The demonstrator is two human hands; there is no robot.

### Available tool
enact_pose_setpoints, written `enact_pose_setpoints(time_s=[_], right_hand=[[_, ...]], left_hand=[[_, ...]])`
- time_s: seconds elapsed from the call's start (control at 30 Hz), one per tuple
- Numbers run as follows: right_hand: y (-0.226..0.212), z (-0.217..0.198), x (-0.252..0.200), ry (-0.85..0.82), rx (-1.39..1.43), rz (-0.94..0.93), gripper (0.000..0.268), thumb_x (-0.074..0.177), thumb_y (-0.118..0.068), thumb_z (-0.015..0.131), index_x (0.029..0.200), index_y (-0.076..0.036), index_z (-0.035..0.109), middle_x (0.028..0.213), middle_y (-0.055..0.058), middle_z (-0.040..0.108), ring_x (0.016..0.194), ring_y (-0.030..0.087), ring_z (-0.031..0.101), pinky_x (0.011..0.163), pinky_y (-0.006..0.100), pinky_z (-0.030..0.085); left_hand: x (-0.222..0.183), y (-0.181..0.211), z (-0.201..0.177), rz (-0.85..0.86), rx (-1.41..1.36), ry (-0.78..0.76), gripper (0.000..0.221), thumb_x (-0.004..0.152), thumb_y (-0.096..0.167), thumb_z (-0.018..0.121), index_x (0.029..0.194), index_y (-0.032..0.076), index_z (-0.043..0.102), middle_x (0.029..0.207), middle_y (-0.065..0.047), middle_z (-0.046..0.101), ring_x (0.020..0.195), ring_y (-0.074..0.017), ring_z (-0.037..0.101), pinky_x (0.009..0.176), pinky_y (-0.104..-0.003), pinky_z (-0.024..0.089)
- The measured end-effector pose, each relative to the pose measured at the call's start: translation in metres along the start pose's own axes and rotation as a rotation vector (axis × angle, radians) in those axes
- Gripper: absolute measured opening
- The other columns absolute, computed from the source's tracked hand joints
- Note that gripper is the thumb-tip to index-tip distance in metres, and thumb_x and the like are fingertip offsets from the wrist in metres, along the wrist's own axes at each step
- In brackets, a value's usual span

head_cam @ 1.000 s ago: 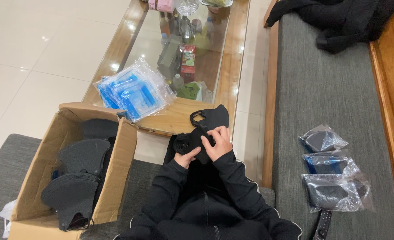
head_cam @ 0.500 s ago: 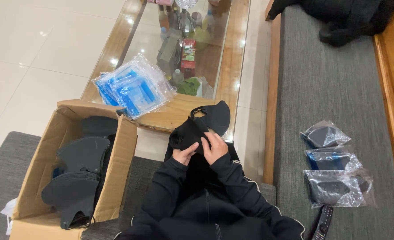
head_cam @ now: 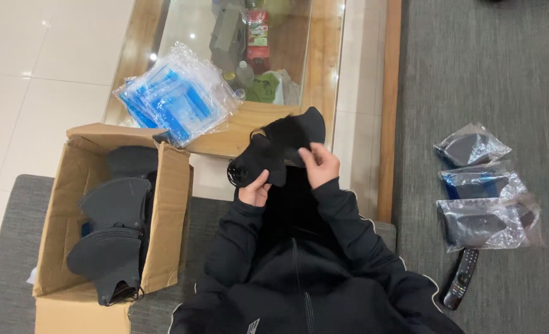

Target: Inspect and sort black face masks from a cardboard box onto a table

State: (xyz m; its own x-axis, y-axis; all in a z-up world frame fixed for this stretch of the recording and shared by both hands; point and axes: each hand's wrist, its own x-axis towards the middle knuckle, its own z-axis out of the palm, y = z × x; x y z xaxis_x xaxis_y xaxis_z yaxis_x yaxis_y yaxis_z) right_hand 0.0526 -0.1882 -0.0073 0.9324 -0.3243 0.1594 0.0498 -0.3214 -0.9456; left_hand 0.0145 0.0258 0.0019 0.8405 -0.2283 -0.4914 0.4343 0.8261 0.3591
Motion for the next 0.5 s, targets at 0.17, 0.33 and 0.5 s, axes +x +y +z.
enact_pose_setpoints(time_s=[0.17,0.33,0.5], right_hand=[[-0.005,-0.009,0.022,-0.047,0.150,0.315,0.020,0.091,-0.018,0.080,0.108,-0.009,0.074,0.076,0.004,0.075,0.052,0.011,0.062,0.039,0.023,0.054],[-0.010,-0.009,0.025,-0.027,0.321,0.341,0.016,0.093,-0.012,0.078,0.106,-0.005,0.071,0.075,0.008,0.073,0.038,0.013,0.055,0.032,0.024,0.048],[0.013,-0.008,0.029,0.010,0.279,0.392,0.010,0.095,-0.011,0.074,0.103,-0.006,0.070,0.072,0.010,0.072,0.038,0.016,0.060,0.031,0.024,0.047]], left_hand=[[0.005,-0.024,-0.020,0.077,-0.043,0.026,0.018,0.096,0.007,0.070,0.113,0.006,0.077,0.109,-0.020,0.076,0.097,-0.0367,0.076,0.091,-0.049,0.063],[0.006,-0.031,-0.012,0.210,-0.005,0.097,0.021,0.091,-0.005,0.073,0.108,0.005,0.079,0.111,-0.019,0.076,0.094,-0.0367,0.077,0.083,-0.043,0.067],[-0.017,-0.015,0.028,0.255,-0.040,0.151,0.019,0.085,-0.012,0.076,0.100,0.000,0.079,0.107,-0.024,0.075,0.089,-0.0426,0.076,0.077,-0.050,0.067]])
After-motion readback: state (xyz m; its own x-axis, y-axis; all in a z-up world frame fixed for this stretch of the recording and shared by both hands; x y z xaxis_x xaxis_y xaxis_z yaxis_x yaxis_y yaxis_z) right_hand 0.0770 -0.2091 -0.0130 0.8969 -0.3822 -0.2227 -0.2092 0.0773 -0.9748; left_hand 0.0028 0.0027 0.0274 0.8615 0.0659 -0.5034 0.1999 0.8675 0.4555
